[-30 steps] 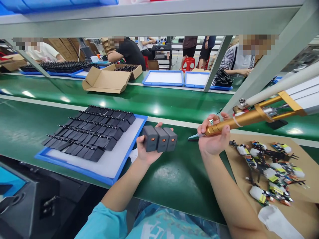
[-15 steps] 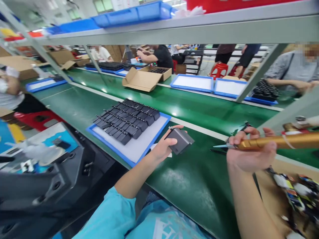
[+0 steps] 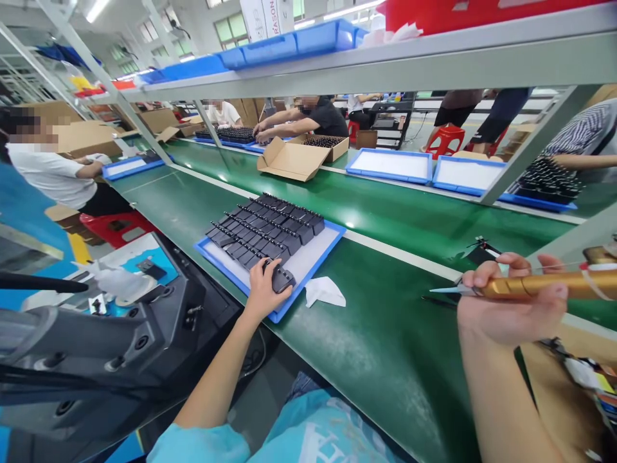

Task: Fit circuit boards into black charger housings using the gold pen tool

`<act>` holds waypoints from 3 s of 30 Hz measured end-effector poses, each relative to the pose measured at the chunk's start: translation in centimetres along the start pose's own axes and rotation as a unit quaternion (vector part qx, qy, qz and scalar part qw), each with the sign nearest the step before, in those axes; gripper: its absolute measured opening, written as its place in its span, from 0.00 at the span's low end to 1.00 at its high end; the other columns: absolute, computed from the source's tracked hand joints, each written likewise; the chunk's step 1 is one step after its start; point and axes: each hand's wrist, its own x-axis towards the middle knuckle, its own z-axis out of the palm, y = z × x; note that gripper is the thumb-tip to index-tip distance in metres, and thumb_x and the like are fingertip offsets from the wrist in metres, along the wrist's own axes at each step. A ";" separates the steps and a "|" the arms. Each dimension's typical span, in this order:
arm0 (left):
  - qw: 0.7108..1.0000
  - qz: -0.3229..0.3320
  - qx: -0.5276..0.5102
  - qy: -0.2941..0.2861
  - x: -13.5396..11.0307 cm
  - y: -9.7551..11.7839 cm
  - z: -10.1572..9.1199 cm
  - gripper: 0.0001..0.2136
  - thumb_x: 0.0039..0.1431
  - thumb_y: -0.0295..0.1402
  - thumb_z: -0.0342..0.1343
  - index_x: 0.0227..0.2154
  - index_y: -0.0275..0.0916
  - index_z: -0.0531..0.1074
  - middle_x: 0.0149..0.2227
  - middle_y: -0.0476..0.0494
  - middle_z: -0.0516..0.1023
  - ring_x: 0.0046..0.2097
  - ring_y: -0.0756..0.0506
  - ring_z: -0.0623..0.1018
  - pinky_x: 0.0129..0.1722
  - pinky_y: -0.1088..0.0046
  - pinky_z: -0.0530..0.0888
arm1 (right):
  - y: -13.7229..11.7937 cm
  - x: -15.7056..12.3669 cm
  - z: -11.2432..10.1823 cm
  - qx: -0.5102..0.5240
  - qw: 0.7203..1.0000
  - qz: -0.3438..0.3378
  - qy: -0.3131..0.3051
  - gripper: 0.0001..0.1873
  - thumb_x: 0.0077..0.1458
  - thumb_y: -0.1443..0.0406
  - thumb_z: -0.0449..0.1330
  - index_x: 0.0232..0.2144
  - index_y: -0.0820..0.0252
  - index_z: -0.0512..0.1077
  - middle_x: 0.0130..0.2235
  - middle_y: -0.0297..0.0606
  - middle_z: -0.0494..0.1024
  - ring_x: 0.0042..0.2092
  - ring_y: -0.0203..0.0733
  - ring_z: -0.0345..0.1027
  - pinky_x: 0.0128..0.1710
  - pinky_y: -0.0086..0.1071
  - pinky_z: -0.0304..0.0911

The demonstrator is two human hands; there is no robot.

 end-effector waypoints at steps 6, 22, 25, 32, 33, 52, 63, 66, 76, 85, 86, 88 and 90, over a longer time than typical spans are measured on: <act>0.994 0.027 0.099 0.033 -0.4 0.1 -0.1 0.36 0.51 0.43 0.60 0.62 0.40 0.58 0.65 0.31 0.50 0.67 0.28 0.49 0.63 0.44 0.50 | 1.4 1.4 -1.2 -0.033 0.997 -0.066 -0.020 0.21 0.44 0.47 0.59 0.39 0.50 0.67 0.31 0.28 0.69 0.18 0.32 0.56 0.14 0.28 0.50; 0.987 0.061 0.151 0.003 -1.5 -2.2 -2.4 0.30 0.54 0.49 0.60 0.56 0.39 0.69 0.68 0.30 0.48 0.66 0.26 0.52 0.61 0.45 0.57 | 1.1 1.1 -0.7 -0.025 0.998 -0.051 -0.014 0.20 0.45 0.51 0.60 0.39 0.52 0.65 0.32 0.29 0.69 0.19 0.33 0.57 0.16 0.31 0.51; 0.984 0.058 0.163 0.031 -1.8 -1.3 -1.6 0.27 0.56 0.48 0.58 0.55 0.37 0.70 0.65 0.29 0.55 0.62 0.27 0.58 0.58 0.47 0.61 | 1.0 1.1 -0.7 -0.020 0.999 -0.047 -0.017 0.21 0.45 0.52 0.60 0.40 0.53 0.65 0.32 0.30 0.69 0.19 0.33 0.57 0.16 0.30 0.51; 0.983 0.088 0.156 0.033 -1.7 0.1 -1.0 0.26 0.59 0.43 0.55 0.55 0.31 0.67 0.51 0.30 0.71 0.53 0.34 0.67 0.55 0.57 0.65 | 0.9 0.9 -0.6 -0.019 0.999 -0.045 -0.023 0.20 0.48 0.52 0.59 0.41 0.54 0.63 0.32 0.30 0.69 0.20 0.32 0.58 0.17 0.29 0.54; 0.984 0.083 0.158 0.025 -1.5 0.3 -1.0 0.26 0.58 0.43 0.56 0.55 0.30 0.66 0.49 0.31 0.72 0.52 0.34 0.67 0.53 0.57 0.66 | 0.9 0.9 -0.6 -0.018 0.999 -0.045 -0.023 0.20 0.48 0.52 0.60 0.41 0.54 0.63 0.32 0.30 0.69 0.20 0.32 0.58 0.17 0.29 0.55; 0.970 0.073 0.207 -0.106 16.8 10.9 6.7 0.31 0.49 0.37 0.60 0.55 0.29 0.63 0.45 0.25 0.74 0.52 0.29 0.65 0.49 0.56 0.61 | 1.2 1.0 -0.9 0.011 0.999 -0.047 -0.017 0.18 0.51 0.56 0.59 0.42 0.55 0.64 0.33 0.30 0.70 0.21 0.29 0.61 0.19 0.27 0.59; 0.983 0.042 0.154 -0.091 18.0 9.3 8.2 0.36 0.50 0.43 0.60 0.61 0.35 0.59 0.60 0.25 0.60 0.59 0.27 0.60 0.55 0.50 0.60 | 1.5 1.1 -1.0 0.001 0.999 -0.048 -0.018 0.16 0.53 0.56 0.58 0.44 0.53 0.63 0.34 0.30 0.69 0.22 0.29 0.61 0.20 0.27 0.59; 0.990 0.051 0.104 -0.074 19.2 11.0 8.5 0.38 0.52 0.48 0.59 0.63 0.36 0.56 0.62 0.24 0.57 0.62 0.25 0.57 0.57 0.47 0.58 | 1.7 1.2 -1.2 0.005 0.999 -0.044 -0.019 0.16 0.54 0.57 0.57 0.44 0.52 0.63 0.35 0.30 0.69 0.22 0.28 0.61 0.20 0.27 0.59; 0.947 0.026 -0.217 -0.237 20.2 24.3 19.4 0.52 0.50 0.39 0.66 0.67 0.29 0.36 0.60 0.21 0.64 0.61 0.31 0.67 0.57 0.59 0.64 | 1.9 1.2 -1.2 0.003 0.999 -0.041 -0.017 0.16 0.54 0.57 0.57 0.45 0.51 0.62 0.35 0.29 0.68 0.23 0.27 0.61 0.20 0.25 0.59; 0.919 0.009 -0.289 -0.267 19.1 21.5 17.4 0.42 0.52 0.35 0.65 0.65 0.34 0.49 0.55 0.29 0.73 0.53 0.39 0.76 0.55 0.61 0.69 | 2.1 1.1 -1.0 0.003 0.999 -0.033 -0.008 0.17 0.54 0.56 0.58 0.44 0.51 0.60 0.35 0.29 0.68 0.22 0.27 0.60 0.20 0.26 0.59; 0.909 0.027 -0.303 -0.285 17.9 21.0 16.7 0.43 0.50 0.35 0.66 0.65 0.37 0.49 0.54 0.32 0.74 0.52 0.40 0.77 0.54 0.61 0.70 | 2.1 1.1 -1.0 0.005 0.999 -0.034 -0.008 0.17 0.53 0.56 0.58 0.44 0.51 0.60 0.35 0.29 0.68 0.22 0.27 0.60 0.20 0.26 0.59; 0.878 0.074 -0.335 -0.335 15.1 20.1 15.0 0.44 0.46 0.37 0.69 0.64 0.41 0.51 0.54 0.33 0.74 0.51 0.39 0.77 0.55 0.58 0.69 | 2.1 1.0 -0.8 0.011 0.999 -0.038 -0.011 0.16 0.53 0.57 0.58 0.42 0.52 0.60 0.34 0.29 0.68 0.22 0.27 0.60 0.20 0.26 0.59; 0.845 0.110 -0.351 -0.389 12.1 19.3 13.6 0.43 0.44 0.39 0.70 0.62 0.43 0.55 0.53 0.33 0.74 0.52 0.38 0.77 0.56 0.56 0.69 | 2.0 1.0 -0.7 0.014 0.999 -0.040 -0.018 0.15 0.54 0.57 0.58 0.42 0.51 0.60 0.34 0.29 0.69 0.22 0.27 0.60 0.20 0.26 0.59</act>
